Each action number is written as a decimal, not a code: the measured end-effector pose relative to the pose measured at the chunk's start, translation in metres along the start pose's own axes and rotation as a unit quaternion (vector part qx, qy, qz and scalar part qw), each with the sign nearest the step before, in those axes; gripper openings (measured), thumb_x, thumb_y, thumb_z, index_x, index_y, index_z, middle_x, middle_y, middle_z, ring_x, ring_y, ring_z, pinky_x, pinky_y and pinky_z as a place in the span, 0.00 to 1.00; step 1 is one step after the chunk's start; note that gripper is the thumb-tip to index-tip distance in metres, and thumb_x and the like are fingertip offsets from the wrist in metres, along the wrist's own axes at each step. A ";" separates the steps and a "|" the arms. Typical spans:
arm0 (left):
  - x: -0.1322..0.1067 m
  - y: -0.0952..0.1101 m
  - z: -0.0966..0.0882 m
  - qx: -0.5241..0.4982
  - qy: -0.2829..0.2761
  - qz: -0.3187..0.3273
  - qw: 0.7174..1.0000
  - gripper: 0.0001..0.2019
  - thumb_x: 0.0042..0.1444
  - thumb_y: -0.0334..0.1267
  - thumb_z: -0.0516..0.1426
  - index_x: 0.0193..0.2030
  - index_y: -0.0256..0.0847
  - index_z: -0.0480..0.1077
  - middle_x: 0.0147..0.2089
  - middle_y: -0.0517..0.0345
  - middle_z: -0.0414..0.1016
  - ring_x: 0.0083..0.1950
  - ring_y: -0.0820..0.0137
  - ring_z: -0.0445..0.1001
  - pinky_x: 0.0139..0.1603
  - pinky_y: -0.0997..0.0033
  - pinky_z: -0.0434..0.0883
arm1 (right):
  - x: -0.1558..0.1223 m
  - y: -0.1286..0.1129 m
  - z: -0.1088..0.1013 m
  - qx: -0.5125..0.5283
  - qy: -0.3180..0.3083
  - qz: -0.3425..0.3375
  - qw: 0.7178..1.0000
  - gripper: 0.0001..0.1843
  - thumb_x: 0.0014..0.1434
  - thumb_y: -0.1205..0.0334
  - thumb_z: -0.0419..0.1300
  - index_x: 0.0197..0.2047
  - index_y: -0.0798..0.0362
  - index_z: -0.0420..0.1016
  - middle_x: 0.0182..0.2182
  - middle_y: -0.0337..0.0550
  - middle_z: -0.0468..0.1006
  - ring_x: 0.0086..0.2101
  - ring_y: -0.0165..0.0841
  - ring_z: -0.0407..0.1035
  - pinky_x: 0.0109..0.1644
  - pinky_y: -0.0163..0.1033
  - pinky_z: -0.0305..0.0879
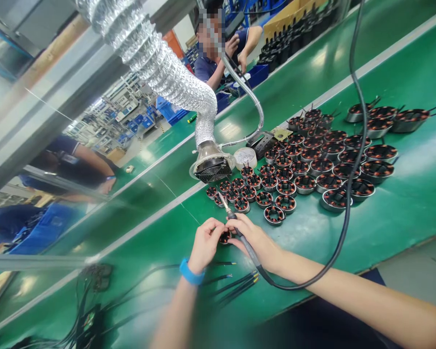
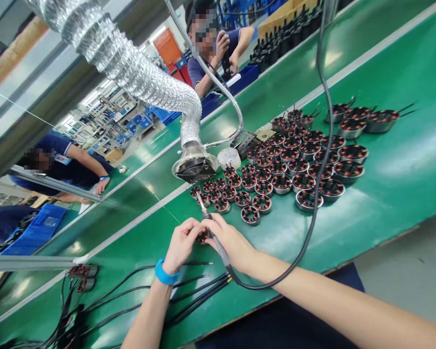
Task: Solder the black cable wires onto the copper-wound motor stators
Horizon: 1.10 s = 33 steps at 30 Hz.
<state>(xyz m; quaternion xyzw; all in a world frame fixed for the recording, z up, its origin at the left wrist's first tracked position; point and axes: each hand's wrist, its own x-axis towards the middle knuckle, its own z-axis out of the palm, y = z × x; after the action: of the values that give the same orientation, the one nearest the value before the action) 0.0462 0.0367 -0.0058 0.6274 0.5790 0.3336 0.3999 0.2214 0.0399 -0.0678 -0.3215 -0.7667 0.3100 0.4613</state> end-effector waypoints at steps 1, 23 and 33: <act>0.001 0.000 0.002 0.003 0.003 0.006 1.000 0.15 0.61 0.45 0.58 0.30 0.35 0.76 0.33 0.55 0.72 0.37 0.69 0.70 0.40 0.72 0.66 | 0.000 0.001 0.001 0.001 0.001 0.001 1.000 0.22 0.64 0.71 0.59 0.57 0.45 0.61 0.50 0.49 0.67 0.39 0.35 0.76 0.44 0.42 0.77; 0.008 -0.002 -0.016 -0.042 -0.096 -0.064 0.992 0.14 0.56 0.47 0.64 0.36 0.36 0.81 0.35 0.55 0.73 0.37 0.70 0.72 0.43 0.71 0.67 | 0.001 -0.001 0.000 0.012 -0.013 -0.001 1.000 0.22 0.63 0.69 0.61 0.57 0.46 0.60 0.52 0.48 0.66 0.43 0.35 0.75 0.46 0.41 0.76; 0.017 -0.007 -0.019 -0.081 -0.055 -0.034 0.995 0.14 0.57 0.47 0.62 0.35 0.36 0.77 0.36 0.54 0.78 0.39 0.69 0.72 0.44 0.70 0.67 | 0.005 0.002 0.002 0.006 -0.010 -0.011 1.000 0.22 0.62 0.66 0.63 0.56 0.45 0.62 0.53 0.47 0.67 0.46 0.36 0.74 0.51 0.43 0.75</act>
<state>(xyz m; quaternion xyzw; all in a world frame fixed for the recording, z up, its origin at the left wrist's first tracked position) 0.0284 0.0553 -0.0039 0.5902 0.5481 0.3305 0.4919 0.2177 0.0446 -0.0678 -0.3066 -0.7730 0.3131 0.4588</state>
